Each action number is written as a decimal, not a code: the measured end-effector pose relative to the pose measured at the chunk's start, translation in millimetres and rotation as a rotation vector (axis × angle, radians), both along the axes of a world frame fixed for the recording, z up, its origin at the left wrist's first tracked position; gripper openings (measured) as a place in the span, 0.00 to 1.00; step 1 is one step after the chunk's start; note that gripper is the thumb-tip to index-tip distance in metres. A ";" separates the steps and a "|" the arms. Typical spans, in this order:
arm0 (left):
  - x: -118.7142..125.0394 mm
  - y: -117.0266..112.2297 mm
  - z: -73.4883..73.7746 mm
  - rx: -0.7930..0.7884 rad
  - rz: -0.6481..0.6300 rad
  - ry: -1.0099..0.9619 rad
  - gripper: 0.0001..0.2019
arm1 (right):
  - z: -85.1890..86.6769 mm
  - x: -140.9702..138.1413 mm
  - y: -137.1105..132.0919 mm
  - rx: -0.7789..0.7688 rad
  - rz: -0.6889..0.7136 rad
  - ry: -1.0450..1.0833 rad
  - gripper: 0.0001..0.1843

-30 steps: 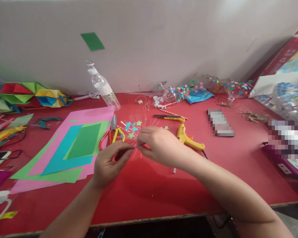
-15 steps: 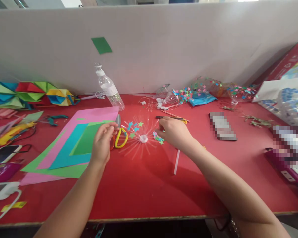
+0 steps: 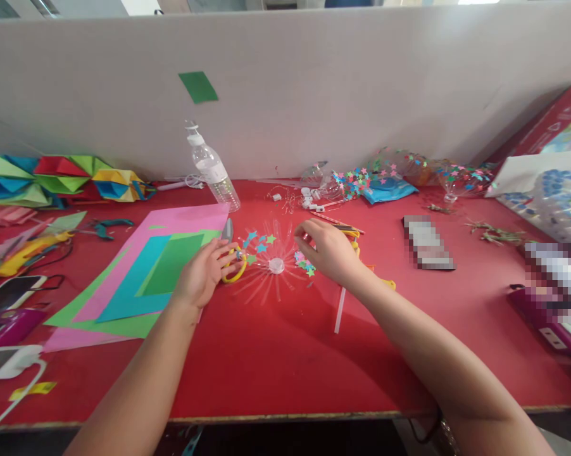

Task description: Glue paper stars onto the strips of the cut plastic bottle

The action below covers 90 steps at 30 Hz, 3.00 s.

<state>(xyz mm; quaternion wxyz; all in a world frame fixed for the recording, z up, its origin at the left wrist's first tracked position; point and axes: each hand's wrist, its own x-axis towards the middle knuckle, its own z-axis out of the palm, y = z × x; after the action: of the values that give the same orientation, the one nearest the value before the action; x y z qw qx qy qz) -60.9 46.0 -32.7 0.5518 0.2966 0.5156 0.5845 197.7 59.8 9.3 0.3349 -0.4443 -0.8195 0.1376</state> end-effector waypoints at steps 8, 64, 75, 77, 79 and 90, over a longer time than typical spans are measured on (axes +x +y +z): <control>2.9 -0.3 1.3 -0.101 -0.117 0.045 0.10 | 10.6 -3.1 -9.2 -0.181 -0.074 -0.050 0.12; -9.2 7.8 -6.6 0.152 0.053 -0.104 0.06 | 4.8 42.4 29.7 -0.443 -0.256 0.046 0.16; -0.2 0.8 -2.3 0.068 -0.049 -0.144 0.06 | 9.9 24.3 16.7 -0.394 -0.180 0.047 0.17; 1.0 0.1 -0.9 0.051 -0.050 -0.152 0.06 | 7.9 22.0 16.3 -0.427 -0.179 0.075 0.11; 1.6 0.2 0.3 0.030 -0.035 -0.157 0.06 | 5.0 20.5 16.7 -0.440 -0.179 0.087 0.07; -2.3 3.7 -2.4 0.067 -0.025 -0.202 0.06 | -20.8 21.5 26.6 -0.584 -0.149 0.285 0.10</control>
<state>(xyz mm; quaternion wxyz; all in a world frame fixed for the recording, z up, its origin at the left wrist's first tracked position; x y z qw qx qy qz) -63.2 49.7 -35.1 0.5981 0.2606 0.4338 0.6214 219.1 86.4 -11.5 0.3138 -0.5563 -0.6558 0.4025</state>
